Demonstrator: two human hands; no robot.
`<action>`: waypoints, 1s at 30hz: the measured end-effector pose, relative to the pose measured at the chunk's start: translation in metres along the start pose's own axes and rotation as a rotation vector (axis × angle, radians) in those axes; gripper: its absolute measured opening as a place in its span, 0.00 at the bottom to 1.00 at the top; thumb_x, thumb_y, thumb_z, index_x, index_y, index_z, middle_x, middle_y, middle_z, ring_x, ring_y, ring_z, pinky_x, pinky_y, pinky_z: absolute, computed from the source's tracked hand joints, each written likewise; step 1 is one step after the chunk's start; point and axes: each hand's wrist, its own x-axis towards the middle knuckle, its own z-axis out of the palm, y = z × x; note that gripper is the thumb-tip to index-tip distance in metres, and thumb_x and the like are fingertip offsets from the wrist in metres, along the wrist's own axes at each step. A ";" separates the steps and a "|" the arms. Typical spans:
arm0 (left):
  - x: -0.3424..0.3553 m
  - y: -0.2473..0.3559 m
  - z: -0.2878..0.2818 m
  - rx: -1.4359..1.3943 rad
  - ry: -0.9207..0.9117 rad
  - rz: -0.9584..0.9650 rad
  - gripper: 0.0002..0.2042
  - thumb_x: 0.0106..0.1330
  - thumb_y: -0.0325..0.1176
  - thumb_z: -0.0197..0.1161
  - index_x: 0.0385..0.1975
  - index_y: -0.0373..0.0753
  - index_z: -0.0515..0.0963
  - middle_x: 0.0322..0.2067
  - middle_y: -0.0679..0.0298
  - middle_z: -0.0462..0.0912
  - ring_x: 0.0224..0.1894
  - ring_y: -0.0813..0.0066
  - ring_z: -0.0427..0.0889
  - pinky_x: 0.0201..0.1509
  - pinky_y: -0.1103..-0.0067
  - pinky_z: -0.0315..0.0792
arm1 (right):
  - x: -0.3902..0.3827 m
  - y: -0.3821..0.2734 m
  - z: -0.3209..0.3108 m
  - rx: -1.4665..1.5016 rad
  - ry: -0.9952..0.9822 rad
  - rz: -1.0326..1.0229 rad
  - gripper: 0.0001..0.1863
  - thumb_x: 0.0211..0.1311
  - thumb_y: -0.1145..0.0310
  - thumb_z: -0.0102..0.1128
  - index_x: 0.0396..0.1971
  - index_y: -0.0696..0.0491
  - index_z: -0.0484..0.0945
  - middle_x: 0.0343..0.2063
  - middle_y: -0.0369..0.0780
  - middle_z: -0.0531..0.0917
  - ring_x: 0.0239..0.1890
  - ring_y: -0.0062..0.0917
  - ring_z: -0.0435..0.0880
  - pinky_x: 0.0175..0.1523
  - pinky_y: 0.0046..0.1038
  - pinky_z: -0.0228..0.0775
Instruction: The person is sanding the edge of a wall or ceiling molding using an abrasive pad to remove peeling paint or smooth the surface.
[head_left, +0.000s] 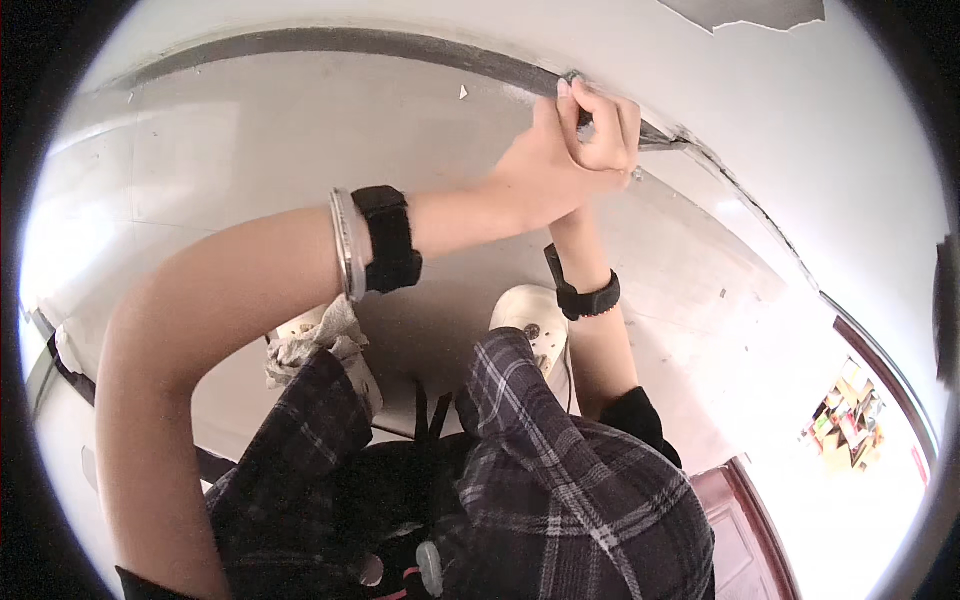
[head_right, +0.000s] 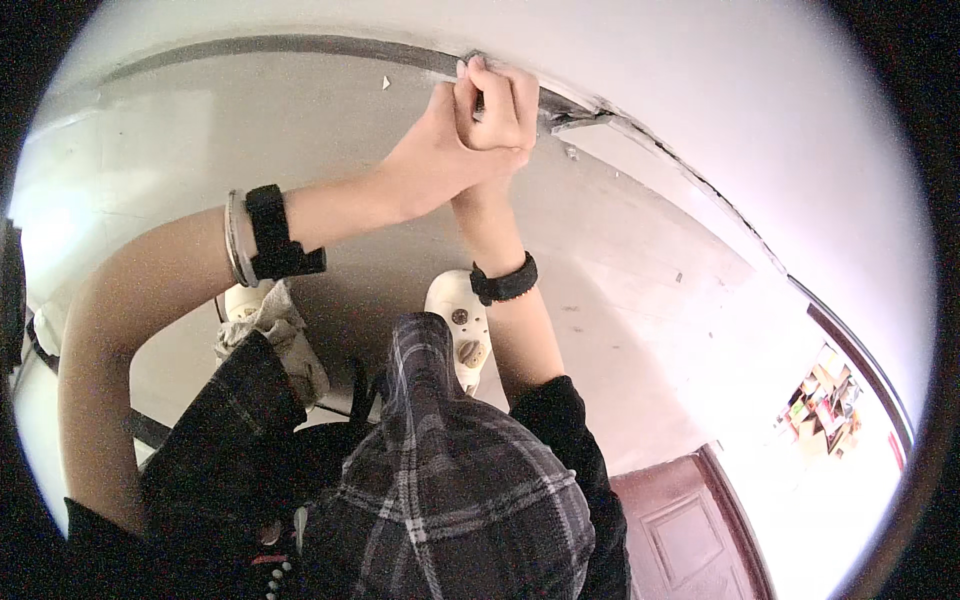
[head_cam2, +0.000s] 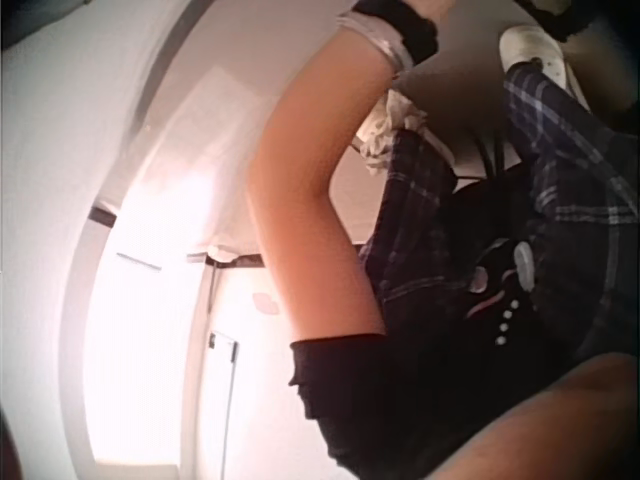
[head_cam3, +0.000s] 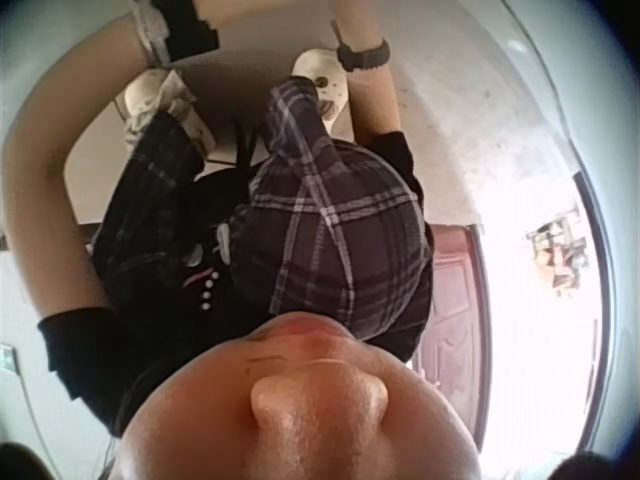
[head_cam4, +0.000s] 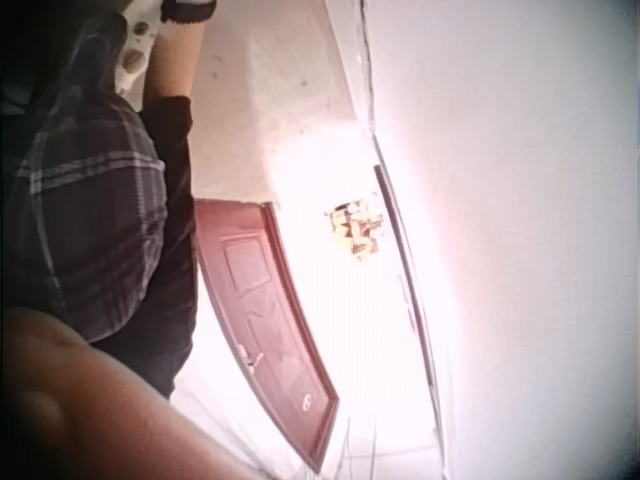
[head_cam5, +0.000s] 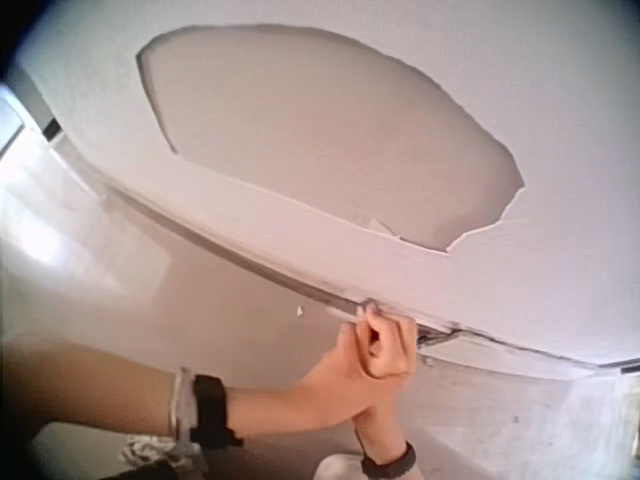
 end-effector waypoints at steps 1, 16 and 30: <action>0.003 -0.011 0.003 -0.001 0.003 -0.038 0.35 0.52 0.43 0.65 0.45 0.19 0.53 0.46 0.41 0.68 0.51 0.57 0.73 0.50 0.72 0.71 | -0.004 -0.001 0.005 0.006 0.005 0.010 0.07 0.48 0.80 0.62 0.28 0.57 0.74 0.26 0.40 0.72 0.26 0.30 0.73 0.28 0.28 0.65; -0.001 -0.016 -0.014 -0.068 -0.017 -0.093 0.34 0.53 0.39 0.66 0.48 0.22 0.55 0.44 0.49 0.67 0.52 0.64 0.69 0.52 0.75 0.68 | 0.002 -0.007 0.000 0.113 -0.171 0.030 0.06 0.49 0.78 0.63 0.27 0.58 0.74 0.26 0.40 0.73 0.28 0.29 0.74 0.30 0.28 0.66; -0.006 -0.006 -0.019 -0.156 -0.008 -0.074 0.34 0.53 0.40 0.66 0.49 0.23 0.55 0.45 0.50 0.66 0.52 0.66 0.67 0.53 0.74 0.66 | 0.001 -0.009 0.011 0.120 -0.125 -0.022 0.05 0.49 0.78 0.62 0.27 0.57 0.75 0.26 0.39 0.72 0.26 0.31 0.74 0.29 0.28 0.66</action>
